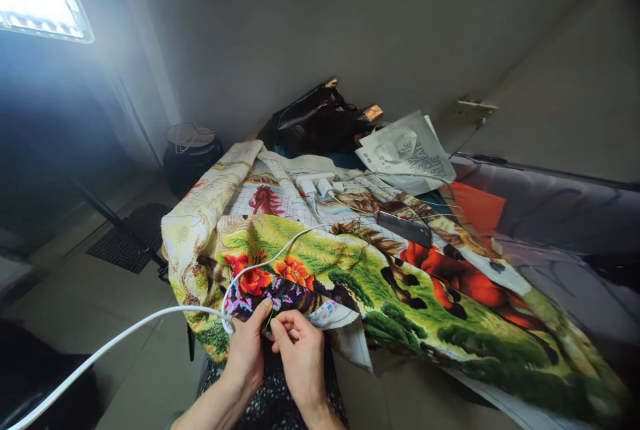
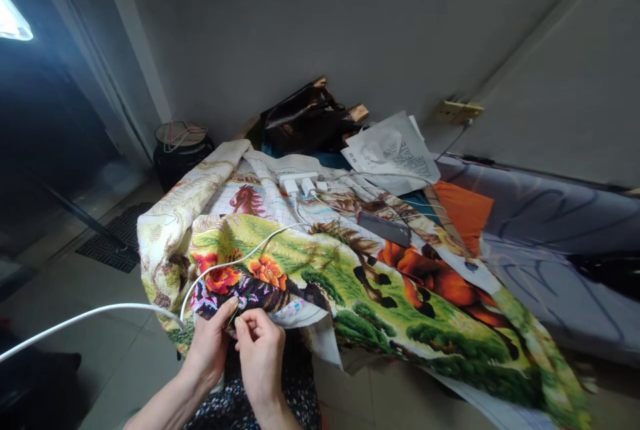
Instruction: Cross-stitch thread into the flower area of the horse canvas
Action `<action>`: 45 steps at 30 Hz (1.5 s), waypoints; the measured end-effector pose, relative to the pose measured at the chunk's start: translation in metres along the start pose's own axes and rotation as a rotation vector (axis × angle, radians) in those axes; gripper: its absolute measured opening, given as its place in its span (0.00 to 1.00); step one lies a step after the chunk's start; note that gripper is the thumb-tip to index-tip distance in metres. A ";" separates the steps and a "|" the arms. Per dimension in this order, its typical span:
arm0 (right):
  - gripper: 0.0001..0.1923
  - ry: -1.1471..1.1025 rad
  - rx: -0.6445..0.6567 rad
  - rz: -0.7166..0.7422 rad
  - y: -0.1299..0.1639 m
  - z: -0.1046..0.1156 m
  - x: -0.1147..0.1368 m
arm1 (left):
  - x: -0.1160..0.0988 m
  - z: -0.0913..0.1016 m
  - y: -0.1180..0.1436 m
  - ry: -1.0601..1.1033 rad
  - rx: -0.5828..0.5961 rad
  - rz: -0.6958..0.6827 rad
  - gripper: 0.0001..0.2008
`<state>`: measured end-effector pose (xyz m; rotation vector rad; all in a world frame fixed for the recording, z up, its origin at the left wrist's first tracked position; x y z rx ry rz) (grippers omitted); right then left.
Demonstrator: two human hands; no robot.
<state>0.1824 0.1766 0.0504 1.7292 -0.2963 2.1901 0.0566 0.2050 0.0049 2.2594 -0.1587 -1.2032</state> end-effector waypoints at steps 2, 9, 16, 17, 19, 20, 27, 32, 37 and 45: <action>0.10 0.006 -0.006 0.018 0.000 0.000 0.000 | -0.001 -0.001 0.001 -0.005 0.008 0.000 0.23; 0.09 0.062 -0.026 0.075 0.002 -0.001 0.002 | -0.002 -0.003 0.004 -0.001 0.020 0.000 0.23; 0.10 0.143 -0.048 0.162 0.003 0.001 0.008 | -0.001 -0.006 0.004 0.040 0.035 0.015 0.22; 0.09 0.147 -0.047 0.170 0.003 0.001 0.009 | 0.000 -0.007 0.004 0.044 0.040 0.021 0.22; 0.09 0.150 -0.043 0.179 0.003 0.000 0.009 | 0.001 -0.007 0.003 0.051 0.046 0.025 0.21; 0.09 0.149 -0.041 0.182 0.003 0.000 0.009 | 0.001 -0.006 0.003 0.053 0.044 0.020 0.21; 0.09 0.144 -0.040 0.199 0.004 -0.003 0.009 | 0.001 -0.003 0.004 0.036 0.013 0.023 0.22; 0.10 0.149 -0.067 0.222 0.004 -0.001 0.012 | -0.004 -0.007 0.005 0.041 0.043 -0.021 0.21; 0.10 0.129 -0.073 0.203 0.003 0.001 0.013 | -0.005 -0.012 0.007 0.061 0.076 -0.019 0.21; 0.09 0.098 -0.082 0.166 0.000 0.006 0.015 | 0.000 -0.014 0.007 0.124 0.093 0.051 0.18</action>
Point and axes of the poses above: each hand's wrist, its own y-axis away from the middle knuckle, its own z-axis out of the back of the hand, x = y × z, the point moved 10 cm from there along -y, towards the middle knuckle, and after that the axes turned 1 degree about y, right-handed, at the moved point
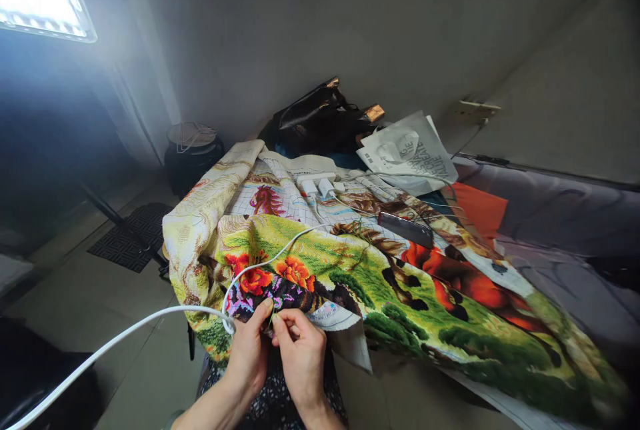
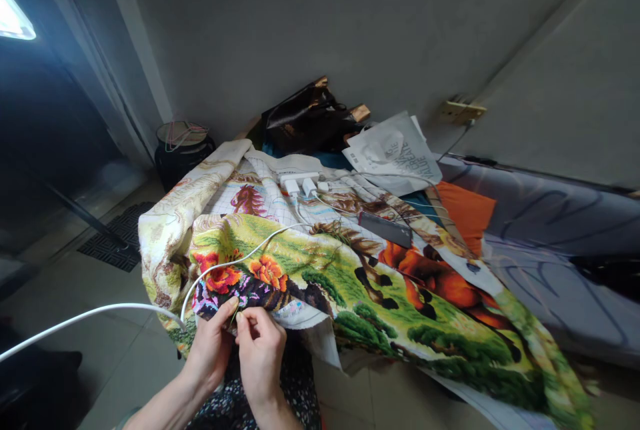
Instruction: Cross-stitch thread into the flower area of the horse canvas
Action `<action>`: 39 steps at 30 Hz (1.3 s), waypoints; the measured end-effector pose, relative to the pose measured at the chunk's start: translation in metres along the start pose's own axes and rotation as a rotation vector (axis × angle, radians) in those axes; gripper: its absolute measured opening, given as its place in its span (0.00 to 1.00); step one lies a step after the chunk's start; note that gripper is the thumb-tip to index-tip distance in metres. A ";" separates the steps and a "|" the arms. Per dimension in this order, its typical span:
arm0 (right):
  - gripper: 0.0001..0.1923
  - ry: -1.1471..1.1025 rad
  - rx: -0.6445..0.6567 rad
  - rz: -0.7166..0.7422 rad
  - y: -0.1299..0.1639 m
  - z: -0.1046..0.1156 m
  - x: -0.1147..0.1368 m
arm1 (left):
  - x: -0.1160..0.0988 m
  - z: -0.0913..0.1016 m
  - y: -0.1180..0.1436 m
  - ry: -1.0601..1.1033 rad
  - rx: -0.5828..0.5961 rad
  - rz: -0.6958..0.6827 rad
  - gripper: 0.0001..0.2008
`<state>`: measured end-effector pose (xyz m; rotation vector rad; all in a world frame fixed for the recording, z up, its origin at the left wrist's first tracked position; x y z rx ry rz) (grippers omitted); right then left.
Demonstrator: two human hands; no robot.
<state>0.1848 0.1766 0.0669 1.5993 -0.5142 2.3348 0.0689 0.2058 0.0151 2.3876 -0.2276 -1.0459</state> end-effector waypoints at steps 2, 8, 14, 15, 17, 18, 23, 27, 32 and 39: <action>0.09 -0.046 0.025 -0.048 -0.002 -0.001 -0.003 | 0.002 0.001 -0.001 0.007 0.009 0.036 0.15; 0.09 -0.165 0.077 -0.175 -0.003 -0.003 -0.009 | 0.002 0.007 -0.005 -0.044 -0.005 0.063 0.13; 0.09 -0.193 0.085 -0.202 -0.001 -0.003 -0.008 | -0.002 0.002 -0.004 -0.055 0.009 0.062 0.14; 0.09 -0.194 0.088 -0.203 -0.001 -0.003 -0.007 | -0.002 0.002 -0.004 -0.055 0.012 0.063 0.14; 0.09 -0.199 0.096 -0.205 -0.002 -0.003 -0.006 | -0.003 0.001 -0.003 -0.053 0.017 0.070 0.14; 0.10 -0.203 0.101 -0.207 -0.002 -0.004 -0.006 | -0.002 0.001 -0.003 -0.051 0.019 0.072 0.14; 0.10 -0.221 0.111 -0.223 -0.002 -0.004 -0.007 | -0.001 0.002 -0.005 -0.051 0.021 0.060 0.14; 0.09 -0.234 0.115 -0.239 -0.001 -0.005 -0.010 | 0.001 0.004 -0.007 -0.059 0.022 0.061 0.13; 0.09 -0.240 0.114 -0.245 -0.001 -0.006 -0.013 | 0.001 0.004 -0.006 -0.048 0.025 0.061 0.14; 0.11 -0.248 0.099 -0.237 -0.001 -0.006 -0.014 | 0.002 0.004 -0.007 -0.040 0.018 0.061 0.16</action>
Point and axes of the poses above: each hand's wrist, its own y-axis away from the middle knuckle, its own z-axis out of the back of the hand, x = y × z, the point moved 10 cm from there along -y, towards the middle knuckle, and after that the axes turned 1 degree about y, right-handed, at the moved point
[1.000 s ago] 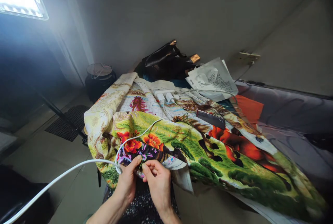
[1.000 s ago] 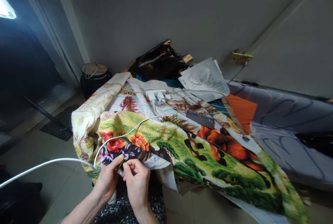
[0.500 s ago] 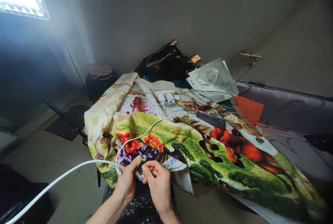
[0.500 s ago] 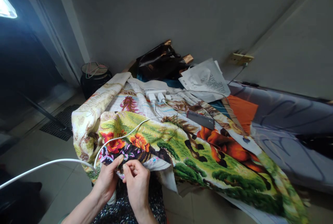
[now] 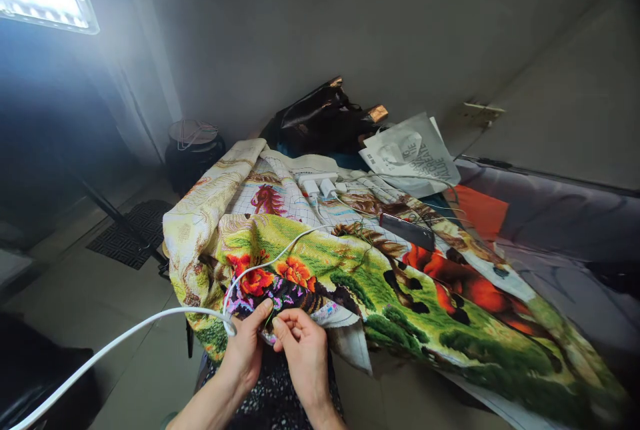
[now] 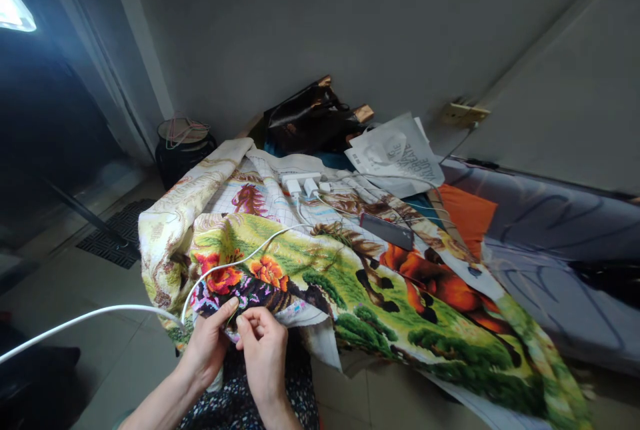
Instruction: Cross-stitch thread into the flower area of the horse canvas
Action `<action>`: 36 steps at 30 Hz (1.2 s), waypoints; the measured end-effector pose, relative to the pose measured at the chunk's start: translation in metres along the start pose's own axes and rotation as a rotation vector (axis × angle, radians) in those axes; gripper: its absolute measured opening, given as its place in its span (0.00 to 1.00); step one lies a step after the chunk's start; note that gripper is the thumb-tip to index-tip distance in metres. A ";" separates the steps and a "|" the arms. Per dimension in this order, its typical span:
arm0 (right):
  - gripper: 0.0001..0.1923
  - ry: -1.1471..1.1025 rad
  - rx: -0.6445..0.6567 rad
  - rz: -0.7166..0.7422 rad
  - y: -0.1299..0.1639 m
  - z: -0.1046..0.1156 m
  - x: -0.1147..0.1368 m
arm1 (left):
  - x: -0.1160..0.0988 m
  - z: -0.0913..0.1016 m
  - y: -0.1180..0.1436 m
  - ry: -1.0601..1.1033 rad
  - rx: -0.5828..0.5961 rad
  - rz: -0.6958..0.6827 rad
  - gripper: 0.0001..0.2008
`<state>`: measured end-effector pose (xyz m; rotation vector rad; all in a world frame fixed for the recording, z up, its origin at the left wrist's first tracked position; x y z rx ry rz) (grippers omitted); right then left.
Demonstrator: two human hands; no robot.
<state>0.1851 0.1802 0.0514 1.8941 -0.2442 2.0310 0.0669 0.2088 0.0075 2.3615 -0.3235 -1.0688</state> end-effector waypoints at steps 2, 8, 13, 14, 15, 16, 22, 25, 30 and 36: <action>0.10 -0.001 0.003 -0.013 0.000 0.000 0.000 | 0.001 0.000 0.000 0.004 -0.001 0.011 0.16; 0.09 0.011 0.025 -0.058 0.003 0.001 -0.003 | 0.001 -0.001 0.004 0.022 -0.019 0.035 0.15; 0.11 0.031 0.026 -0.053 0.003 0.002 -0.002 | -0.001 -0.004 0.006 0.018 -0.011 0.040 0.15; 0.11 0.035 0.026 -0.045 0.002 0.003 -0.001 | -0.001 -0.005 0.005 0.017 -0.005 0.037 0.14; 0.10 0.040 0.025 -0.034 0.002 0.003 0.000 | -0.002 -0.005 0.005 0.016 0.000 0.034 0.14; 0.10 0.046 0.022 -0.021 0.002 0.004 0.002 | -0.002 -0.006 0.005 0.014 0.004 0.029 0.14; 0.09 0.100 0.019 0.066 0.000 0.005 0.010 | -0.005 -0.004 0.003 -0.001 0.010 -0.001 0.13; 0.09 0.075 0.036 0.029 0.000 0.003 0.006 | -0.006 -0.001 0.001 -0.030 -0.004 -0.014 0.14; 0.09 -0.002 0.087 -0.065 0.000 0.000 -0.003 | -0.011 0.000 0.000 -0.048 -0.006 -0.055 0.15; 0.10 -0.028 0.170 -0.069 -0.003 -0.002 -0.006 | -0.010 -0.002 0.002 -0.058 -0.002 -0.041 0.16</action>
Point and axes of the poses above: each hand's wrist, its own y-axis away from the middle knuckle, its own z-axis out of the back of the hand, x = y × z, the point moved 10 cm from there along -y, towards the middle knuckle, and after that the axes turned 1 degree about y, right-handed, at the moved point
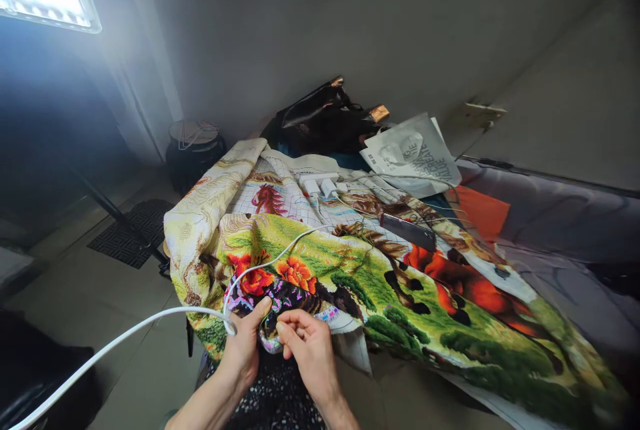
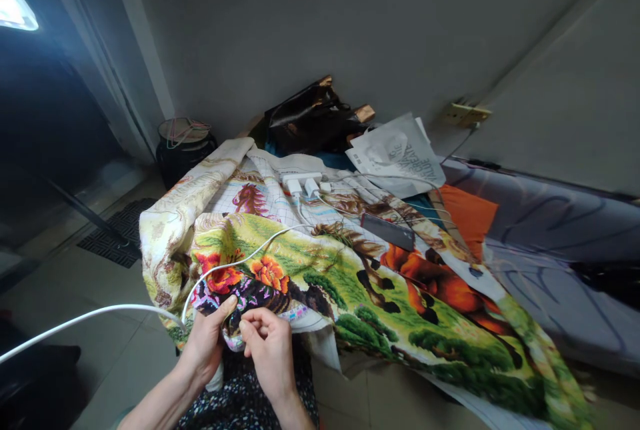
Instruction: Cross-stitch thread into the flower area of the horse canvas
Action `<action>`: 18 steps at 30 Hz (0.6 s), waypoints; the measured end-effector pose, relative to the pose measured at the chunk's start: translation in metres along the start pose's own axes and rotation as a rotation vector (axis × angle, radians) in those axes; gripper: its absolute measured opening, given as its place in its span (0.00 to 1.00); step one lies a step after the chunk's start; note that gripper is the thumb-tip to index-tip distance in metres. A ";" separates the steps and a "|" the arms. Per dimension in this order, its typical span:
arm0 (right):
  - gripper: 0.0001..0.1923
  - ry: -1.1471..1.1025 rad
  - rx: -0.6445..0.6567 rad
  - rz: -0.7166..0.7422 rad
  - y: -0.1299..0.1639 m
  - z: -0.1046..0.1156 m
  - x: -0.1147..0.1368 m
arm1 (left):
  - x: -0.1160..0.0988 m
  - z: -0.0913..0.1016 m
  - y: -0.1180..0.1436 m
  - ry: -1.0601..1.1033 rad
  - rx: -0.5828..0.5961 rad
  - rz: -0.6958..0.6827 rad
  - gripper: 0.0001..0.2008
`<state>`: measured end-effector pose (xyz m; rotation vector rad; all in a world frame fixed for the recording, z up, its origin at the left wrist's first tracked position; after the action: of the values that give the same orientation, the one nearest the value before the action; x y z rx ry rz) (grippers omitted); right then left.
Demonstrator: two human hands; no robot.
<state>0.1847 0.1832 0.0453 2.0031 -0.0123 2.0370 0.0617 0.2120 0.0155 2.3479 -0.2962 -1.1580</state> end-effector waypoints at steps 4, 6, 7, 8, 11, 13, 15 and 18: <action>0.10 0.020 0.007 0.008 -0.001 0.001 -0.002 | 0.001 0.000 0.000 0.014 -0.005 -0.004 0.15; 0.09 0.053 -0.022 0.039 0.000 0.004 0.000 | 0.001 -0.002 0.000 0.034 0.009 -0.007 0.14; 0.09 0.092 -0.050 0.088 0.001 0.006 0.005 | 0.001 -0.004 0.000 0.045 0.018 -0.007 0.14; 0.10 0.153 -0.080 0.170 0.003 0.009 0.014 | 0.001 -0.005 0.001 0.057 0.028 -0.006 0.13; 0.12 0.406 -0.103 0.505 0.013 0.003 0.049 | 0.003 -0.008 0.003 0.084 0.050 0.009 0.14; 0.13 0.562 -0.076 0.651 0.018 -0.006 0.062 | 0.006 -0.005 0.003 0.078 0.029 0.012 0.13; 0.14 0.701 -0.058 0.693 0.018 -0.013 0.065 | 0.007 0.002 0.002 0.047 -0.015 -0.002 0.13; 0.15 0.871 -0.032 0.688 0.012 -0.020 0.068 | 0.007 0.009 0.000 -0.009 -0.042 -0.022 0.12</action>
<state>0.1626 0.1886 0.1136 0.9869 -0.6113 3.1289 0.0588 0.2063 0.0057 2.3162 -0.2476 -1.1739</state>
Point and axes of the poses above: each hand's wrist, its own y-axis away from the middle knuckle, its own z-axis out of the back of the hand, x = y × z, the point moved 10 cm from there along -y, towards the middle knuckle, and after that the axes turned 1 degree about y, right-handed, at the moved point
